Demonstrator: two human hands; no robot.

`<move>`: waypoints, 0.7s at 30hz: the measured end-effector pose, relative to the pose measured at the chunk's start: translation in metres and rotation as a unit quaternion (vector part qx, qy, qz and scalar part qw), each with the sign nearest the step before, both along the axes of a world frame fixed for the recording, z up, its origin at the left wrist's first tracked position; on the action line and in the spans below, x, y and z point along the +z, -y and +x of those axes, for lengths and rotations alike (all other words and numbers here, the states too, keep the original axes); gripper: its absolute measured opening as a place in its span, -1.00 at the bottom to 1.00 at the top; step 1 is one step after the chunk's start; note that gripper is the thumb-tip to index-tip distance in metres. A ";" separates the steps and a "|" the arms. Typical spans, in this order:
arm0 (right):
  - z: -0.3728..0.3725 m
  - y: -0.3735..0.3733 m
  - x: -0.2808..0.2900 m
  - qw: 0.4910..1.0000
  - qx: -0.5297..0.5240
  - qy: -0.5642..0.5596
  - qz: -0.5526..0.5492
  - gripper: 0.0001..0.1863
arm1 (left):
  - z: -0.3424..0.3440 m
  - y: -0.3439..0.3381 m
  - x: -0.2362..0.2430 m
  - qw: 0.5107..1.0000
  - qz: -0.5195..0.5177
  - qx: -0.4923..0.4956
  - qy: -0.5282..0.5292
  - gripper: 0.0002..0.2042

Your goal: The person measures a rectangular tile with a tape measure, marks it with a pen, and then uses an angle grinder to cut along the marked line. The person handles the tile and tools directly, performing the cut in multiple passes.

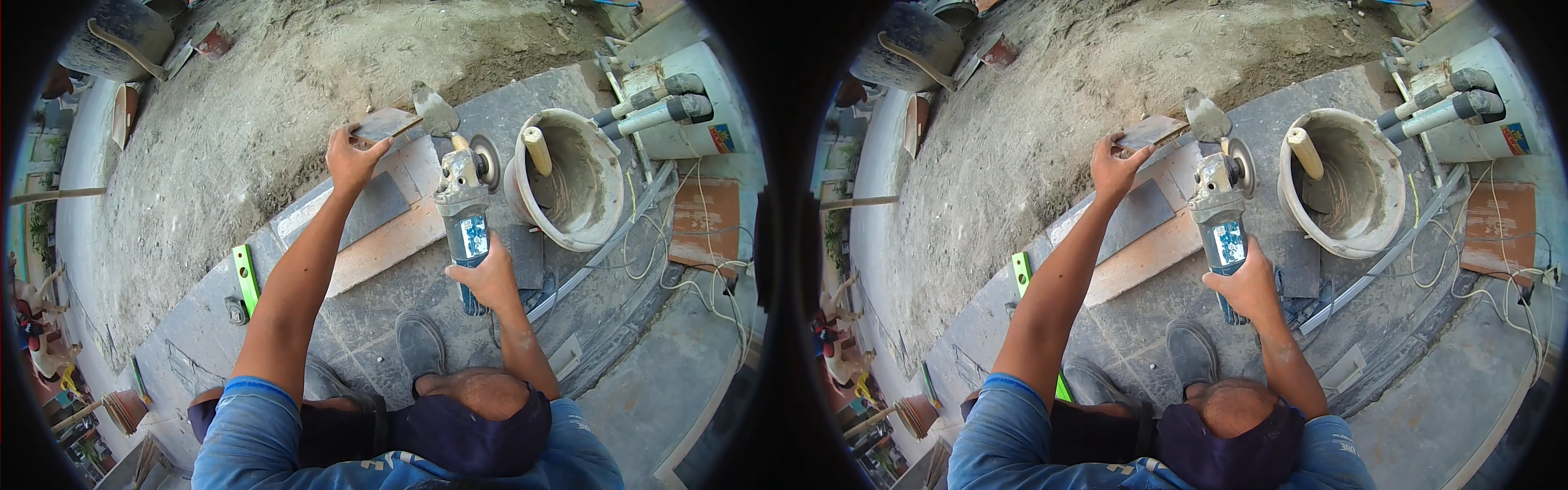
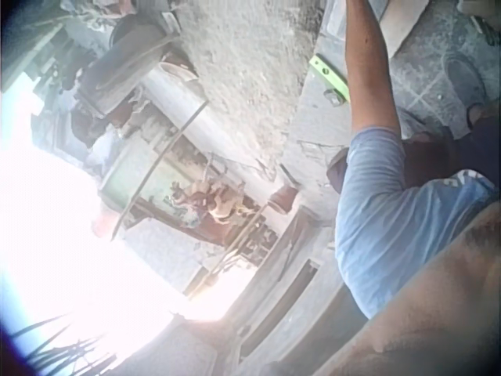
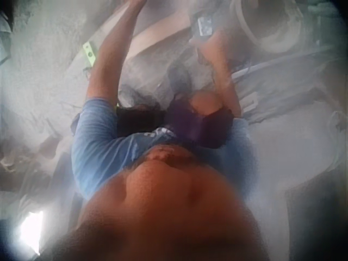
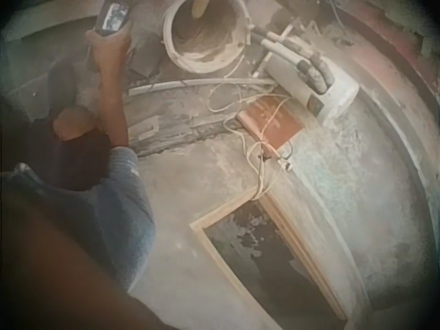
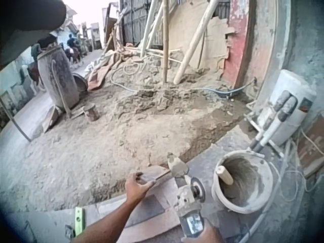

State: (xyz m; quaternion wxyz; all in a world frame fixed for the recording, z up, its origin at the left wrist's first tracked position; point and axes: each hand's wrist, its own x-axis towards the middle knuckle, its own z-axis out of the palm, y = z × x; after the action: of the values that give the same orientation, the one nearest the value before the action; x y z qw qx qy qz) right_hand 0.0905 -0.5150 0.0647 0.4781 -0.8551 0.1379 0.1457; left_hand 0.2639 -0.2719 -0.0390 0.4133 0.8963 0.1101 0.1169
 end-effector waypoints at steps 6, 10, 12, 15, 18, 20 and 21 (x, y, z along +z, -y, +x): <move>0.000 0.003 0.003 1.000 -0.003 -0.026 0.000 -0.30 | 0.037 0.053 -0.010 0.992 0.027 -0.118 0.021 -0.26; 0.000 0.002 0.004 1.000 -0.001 -0.021 -0.006 -0.29 | 0.050 0.082 -0.019 0.986 0.032 -0.158 -0.044 -0.18; 0.000 0.003 0.001 1.000 -0.003 -0.013 -0.004 -0.30 | 0.059 0.090 -0.023 0.980 0.049 -0.177 -0.078 -0.11; 0.001 0.004 0.008 0.999 -0.009 -0.037 -0.019 -0.31 | 0.065 0.096 -0.034 0.943 0.086 -0.290 -0.140 -0.11; 0.004 0.004 0.009 0.999 -0.009 -0.030 -0.012 -0.32 | 0.072 0.043 -0.045 0.958 0.086 -0.266 -0.059 -0.41; 0.004 0.014 0.011 0.999 -0.013 -0.029 -0.039 -0.32 | 0.046 0.013 -0.029 0.957 0.102 -0.254 -0.094 -0.49; 0.005 0.014 0.013 0.999 -0.005 -0.034 -0.041 -0.31 | 0.023 -0.013 -0.026 0.953 0.114 -0.262 -0.106 -0.32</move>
State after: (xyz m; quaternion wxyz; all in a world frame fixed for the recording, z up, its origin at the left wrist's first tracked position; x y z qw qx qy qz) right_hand 0.0950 -0.5288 0.0774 0.4388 -0.8676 0.1644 0.1665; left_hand 0.2872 -0.2586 -0.0649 0.3108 0.9420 -0.0989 -0.0794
